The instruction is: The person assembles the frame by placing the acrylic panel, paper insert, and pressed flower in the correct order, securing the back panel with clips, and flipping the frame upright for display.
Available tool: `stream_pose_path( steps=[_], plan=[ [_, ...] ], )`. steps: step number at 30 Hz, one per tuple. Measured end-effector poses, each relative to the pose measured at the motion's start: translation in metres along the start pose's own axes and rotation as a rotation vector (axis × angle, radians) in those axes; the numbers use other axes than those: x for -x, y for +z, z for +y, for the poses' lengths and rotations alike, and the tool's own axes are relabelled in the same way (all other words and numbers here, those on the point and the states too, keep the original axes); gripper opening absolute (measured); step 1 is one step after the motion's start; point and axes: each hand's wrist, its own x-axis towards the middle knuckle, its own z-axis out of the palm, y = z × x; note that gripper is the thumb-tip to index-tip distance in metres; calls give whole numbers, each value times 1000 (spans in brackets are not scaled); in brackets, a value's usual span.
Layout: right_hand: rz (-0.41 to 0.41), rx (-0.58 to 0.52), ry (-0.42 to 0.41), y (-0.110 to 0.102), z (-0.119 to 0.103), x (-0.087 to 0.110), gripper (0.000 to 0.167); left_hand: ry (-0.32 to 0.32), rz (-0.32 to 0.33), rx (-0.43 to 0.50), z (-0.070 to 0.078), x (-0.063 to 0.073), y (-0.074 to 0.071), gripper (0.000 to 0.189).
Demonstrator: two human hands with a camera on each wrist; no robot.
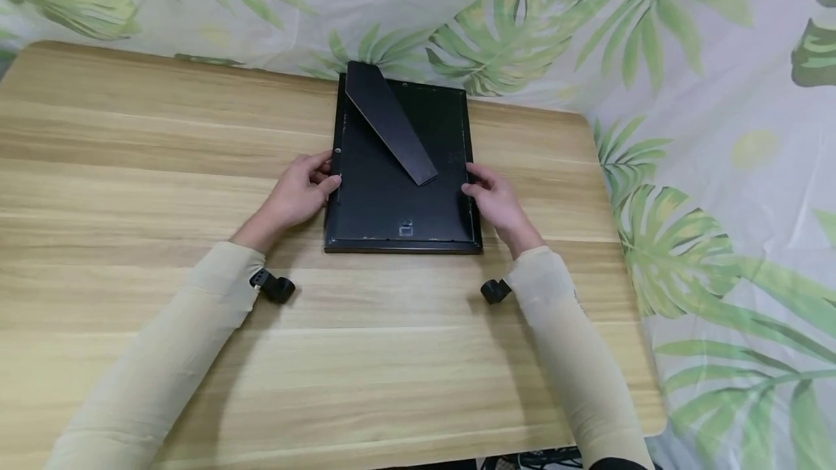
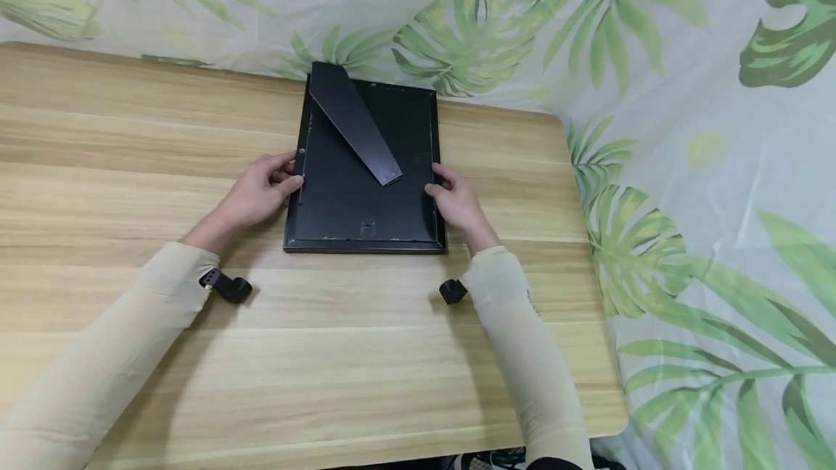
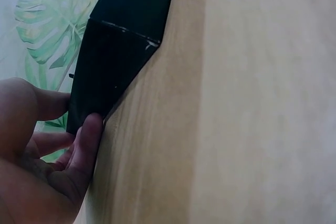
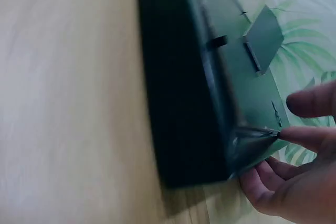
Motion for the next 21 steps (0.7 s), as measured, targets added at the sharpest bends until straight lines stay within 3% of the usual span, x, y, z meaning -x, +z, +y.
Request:
stream_pose_path(
  steps=[4,6,9,12,15,18,21],
  plan=[
    [9,-211,53,-1,-2,-5,43,2,3,-14,-1,1,0,57],
    [34,-245,65,0,-3,-7,40,3,-1,-9,-1,2,1,57],
    [96,-207,54,2,-6,-9,37,5,-4,-5,-2,2,3,57],
    [178,-107,-13,4,-11,-11,35,8,-4,3,-2,2,3,58],
    [211,-1,-79,4,-17,-11,32,11,-1,5,-2,3,2,58],
    [164,64,-88,2,-19,-10,31,12,4,2,-1,2,1,58],
    [92,41,-60,-2,-17,-10,34,12,7,3,1,1,0,58]
  ],
)
